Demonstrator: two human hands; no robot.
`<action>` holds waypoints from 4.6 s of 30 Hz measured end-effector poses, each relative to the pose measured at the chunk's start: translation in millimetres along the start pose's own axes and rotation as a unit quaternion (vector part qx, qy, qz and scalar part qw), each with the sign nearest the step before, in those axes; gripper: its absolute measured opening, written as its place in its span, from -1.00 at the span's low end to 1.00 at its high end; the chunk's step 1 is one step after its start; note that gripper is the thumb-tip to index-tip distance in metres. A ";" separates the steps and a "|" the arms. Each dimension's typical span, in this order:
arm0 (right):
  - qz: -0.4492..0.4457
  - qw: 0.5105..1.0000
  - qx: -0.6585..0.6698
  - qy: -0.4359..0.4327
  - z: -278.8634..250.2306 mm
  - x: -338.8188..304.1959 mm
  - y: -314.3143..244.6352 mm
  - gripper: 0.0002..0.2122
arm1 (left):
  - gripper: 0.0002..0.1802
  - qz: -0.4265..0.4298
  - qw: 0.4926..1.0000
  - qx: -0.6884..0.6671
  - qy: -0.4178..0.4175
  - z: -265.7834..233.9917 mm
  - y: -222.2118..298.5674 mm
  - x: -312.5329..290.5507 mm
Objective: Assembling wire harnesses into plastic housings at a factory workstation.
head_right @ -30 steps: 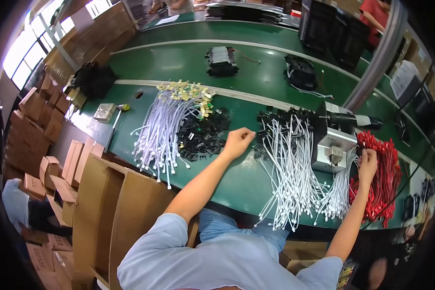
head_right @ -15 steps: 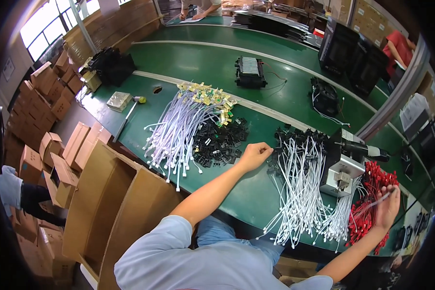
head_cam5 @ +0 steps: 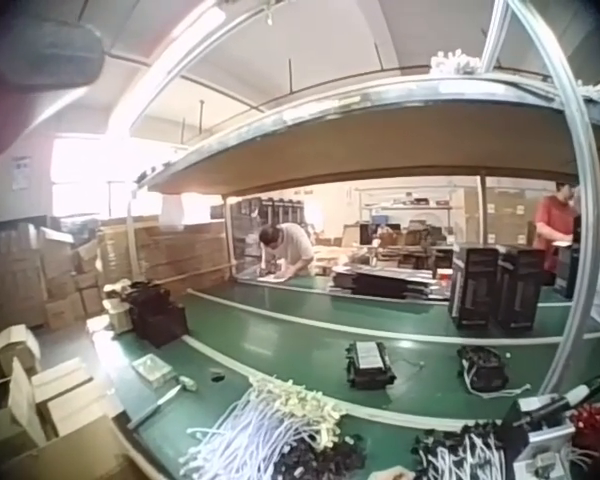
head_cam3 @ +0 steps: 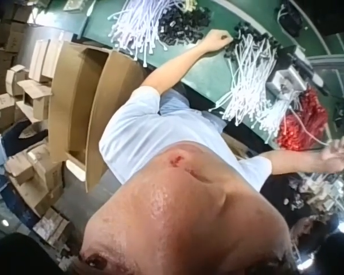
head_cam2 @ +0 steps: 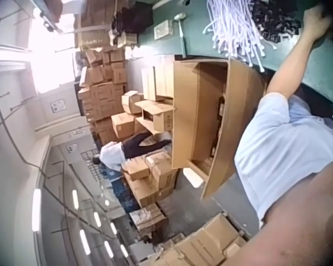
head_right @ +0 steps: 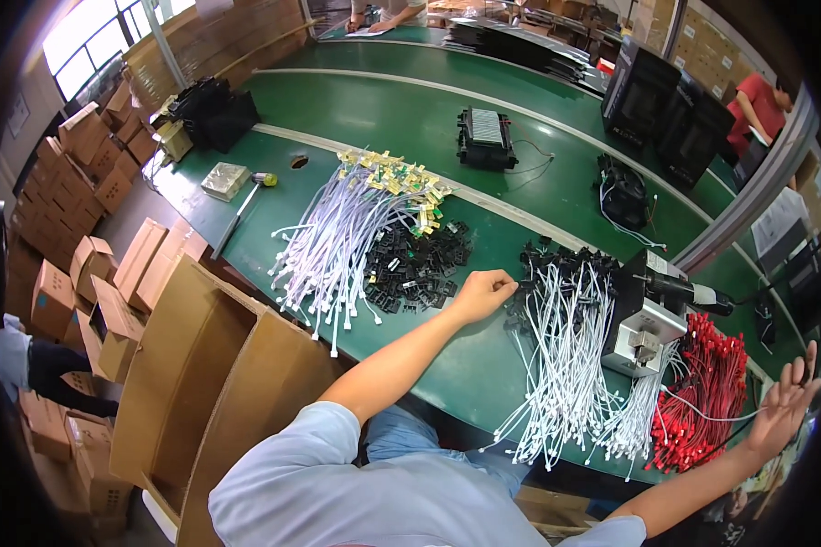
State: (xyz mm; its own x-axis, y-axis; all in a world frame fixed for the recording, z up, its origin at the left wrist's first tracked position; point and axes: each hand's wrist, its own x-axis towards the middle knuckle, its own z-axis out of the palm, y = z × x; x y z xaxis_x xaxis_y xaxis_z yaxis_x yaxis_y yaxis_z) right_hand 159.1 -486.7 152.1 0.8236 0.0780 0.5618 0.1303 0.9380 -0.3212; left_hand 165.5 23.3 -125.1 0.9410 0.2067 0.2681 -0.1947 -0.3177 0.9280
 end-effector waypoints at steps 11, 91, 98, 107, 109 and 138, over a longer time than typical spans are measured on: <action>-0.046 0.952 -0.265 -0.145 72.0 -43.4 62.7 -0.29 | -0.79 0.014 1.000 0.003 0.003 -0.3 5.2 0.7; 0.172 0.546 -0.713 -0.405 -35.8 -164.7 351.3 -0.75 | -0.66 -0.217 0.876 -0.399 -0.164 -86.2 39.8 -94.8; 0.241 0.525 -0.732 -0.362 -51.6 -166.6 357.3 -0.77 | -0.77 -0.254 0.807 -0.505 -0.170 -60.4 34.3 -97.0; 0.092 0.527 -0.734 -0.418 -66.6 -171.9 348.3 -0.72 | -0.63 -0.104 0.952 -0.222 -0.181 -40.1 28.1 -116.6; 0.102 0.521 -0.742 -0.409 -66.4 -177.9 336.7 -0.69 | -0.40 -0.164 0.939 -0.243 -0.178 -35.5 31.5 -119.3; 0.112 0.531 -0.747 -0.383 -70.1 -191.8 332.6 -0.66 | -0.18 0.015 0.984 0.107 -0.142 -24.0 39.5 -123.9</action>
State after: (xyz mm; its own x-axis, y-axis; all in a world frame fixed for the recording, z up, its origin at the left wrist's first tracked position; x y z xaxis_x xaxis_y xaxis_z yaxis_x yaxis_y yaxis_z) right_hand 83.1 -213.3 -116.0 0.5189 0.7830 0.3429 0.8408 -0.3952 -0.3701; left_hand 34.6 7.3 -115.5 0.9809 -0.0641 0.1835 -0.1901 -0.5131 0.8370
